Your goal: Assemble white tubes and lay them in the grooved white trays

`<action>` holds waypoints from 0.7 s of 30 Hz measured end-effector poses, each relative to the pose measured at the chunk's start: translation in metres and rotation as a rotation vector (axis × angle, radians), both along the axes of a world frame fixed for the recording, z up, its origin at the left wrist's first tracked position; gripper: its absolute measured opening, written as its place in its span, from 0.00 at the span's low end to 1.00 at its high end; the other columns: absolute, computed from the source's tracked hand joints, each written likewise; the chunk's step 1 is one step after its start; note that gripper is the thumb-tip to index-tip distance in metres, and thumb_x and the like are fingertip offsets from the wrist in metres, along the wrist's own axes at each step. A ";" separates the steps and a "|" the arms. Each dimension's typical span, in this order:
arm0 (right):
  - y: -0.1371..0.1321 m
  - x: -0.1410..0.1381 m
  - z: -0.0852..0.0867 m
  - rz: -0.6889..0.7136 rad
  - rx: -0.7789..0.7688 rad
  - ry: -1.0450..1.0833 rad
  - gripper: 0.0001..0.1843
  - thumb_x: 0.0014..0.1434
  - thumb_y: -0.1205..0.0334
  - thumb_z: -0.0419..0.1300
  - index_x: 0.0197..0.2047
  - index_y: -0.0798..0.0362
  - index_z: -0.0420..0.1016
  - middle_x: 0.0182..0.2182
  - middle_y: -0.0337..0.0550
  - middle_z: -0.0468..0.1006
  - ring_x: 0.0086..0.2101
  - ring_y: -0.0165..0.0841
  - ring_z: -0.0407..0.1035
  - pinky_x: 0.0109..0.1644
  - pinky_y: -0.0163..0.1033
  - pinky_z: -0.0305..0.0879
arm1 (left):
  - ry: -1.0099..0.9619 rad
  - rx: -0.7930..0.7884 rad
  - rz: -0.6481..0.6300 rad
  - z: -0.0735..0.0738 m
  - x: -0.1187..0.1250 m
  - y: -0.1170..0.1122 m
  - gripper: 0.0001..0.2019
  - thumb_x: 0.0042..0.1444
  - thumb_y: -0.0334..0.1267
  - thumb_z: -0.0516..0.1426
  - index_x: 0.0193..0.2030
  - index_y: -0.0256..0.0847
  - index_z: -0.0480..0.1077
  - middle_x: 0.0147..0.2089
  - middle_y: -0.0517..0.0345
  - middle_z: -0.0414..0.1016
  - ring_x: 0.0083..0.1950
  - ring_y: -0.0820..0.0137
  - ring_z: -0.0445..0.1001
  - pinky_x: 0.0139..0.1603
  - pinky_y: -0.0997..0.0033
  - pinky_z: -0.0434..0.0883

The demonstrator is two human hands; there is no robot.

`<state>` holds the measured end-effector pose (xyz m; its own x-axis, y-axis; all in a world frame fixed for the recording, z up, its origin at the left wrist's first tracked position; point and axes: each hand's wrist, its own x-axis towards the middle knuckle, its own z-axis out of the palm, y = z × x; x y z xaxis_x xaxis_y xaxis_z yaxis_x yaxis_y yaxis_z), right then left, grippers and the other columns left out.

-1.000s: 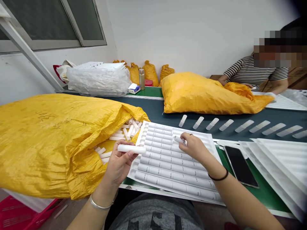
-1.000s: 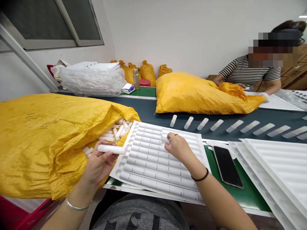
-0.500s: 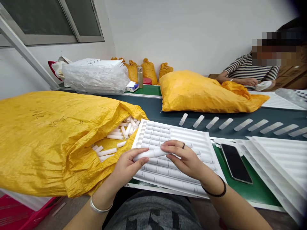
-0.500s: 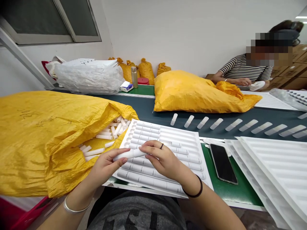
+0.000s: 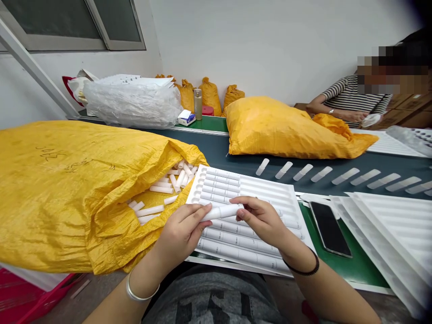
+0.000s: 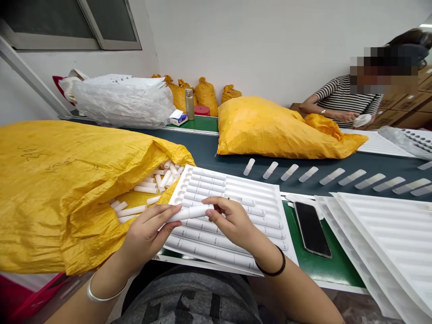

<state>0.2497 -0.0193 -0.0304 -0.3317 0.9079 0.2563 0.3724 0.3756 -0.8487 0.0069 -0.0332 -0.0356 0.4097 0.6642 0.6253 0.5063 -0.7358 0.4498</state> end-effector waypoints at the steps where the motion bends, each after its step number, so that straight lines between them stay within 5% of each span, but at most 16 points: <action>1: 0.000 -0.002 0.000 0.015 -0.040 0.019 0.16 0.64 0.53 0.56 0.49 0.53 0.74 0.32 0.43 0.78 0.30 0.32 0.73 0.33 0.36 0.70 | 0.010 0.017 -0.008 0.000 0.001 0.000 0.23 0.57 0.27 0.58 0.60 0.43 0.64 0.45 0.52 0.75 0.47 0.69 0.73 0.50 0.71 0.70; 9: -0.010 -0.015 -0.005 0.089 -0.060 0.024 0.15 0.66 0.55 0.53 0.50 0.53 0.73 0.35 0.45 0.78 0.32 0.31 0.73 0.35 0.34 0.71 | 0.069 0.032 -0.024 0.001 0.003 -0.003 0.21 0.59 0.26 0.56 0.60 0.40 0.63 0.44 0.50 0.76 0.44 0.67 0.74 0.48 0.68 0.72; 14: 0.005 -0.015 -0.022 0.189 0.146 -0.409 0.16 0.58 0.59 0.63 0.49 0.52 0.76 0.40 0.49 0.77 0.39 0.36 0.72 0.45 0.39 0.69 | 0.252 -0.027 -0.111 -0.020 -0.005 0.005 0.25 0.62 0.34 0.54 0.66 0.42 0.56 0.48 0.49 0.75 0.48 0.66 0.74 0.49 0.67 0.73; 18: 0.071 0.011 -0.039 -0.257 0.199 -0.696 0.15 0.57 0.65 0.60 0.49 0.55 0.75 0.40 0.50 0.76 0.40 0.38 0.71 0.44 0.39 0.67 | 0.364 -0.176 0.249 -0.041 -0.030 0.039 0.28 0.62 0.43 0.53 0.66 0.36 0.54 0.63 0.41 0.65 0.63 0.56 0.64 0.62 0.54 0.65; 21: 0.133 0.040 -0.046 -0.471 0.117 -0.735 0.18 0.61 0.66 0.54 0.54 0.59 0.70 0.44 0.54 0.75 0.44 0.40 0.70 0.47 0.40 0.65 | 0.460 -0.323 0.548 -0.053 -0.056 0.067 0.18 0.62 0.33 0.46 0.55 0.33 0.68 0.56 0.39 0.71 0.58 0.55 0.69 0.59 0.54 0.64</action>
<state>0.2894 0.1134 -0.0761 -0.0468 0.9732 0.2251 0.9472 0.1148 -0.2995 -0.0487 0.0334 -0.0890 0.1416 0.9666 0.2138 0.9466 -0.1954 0.2563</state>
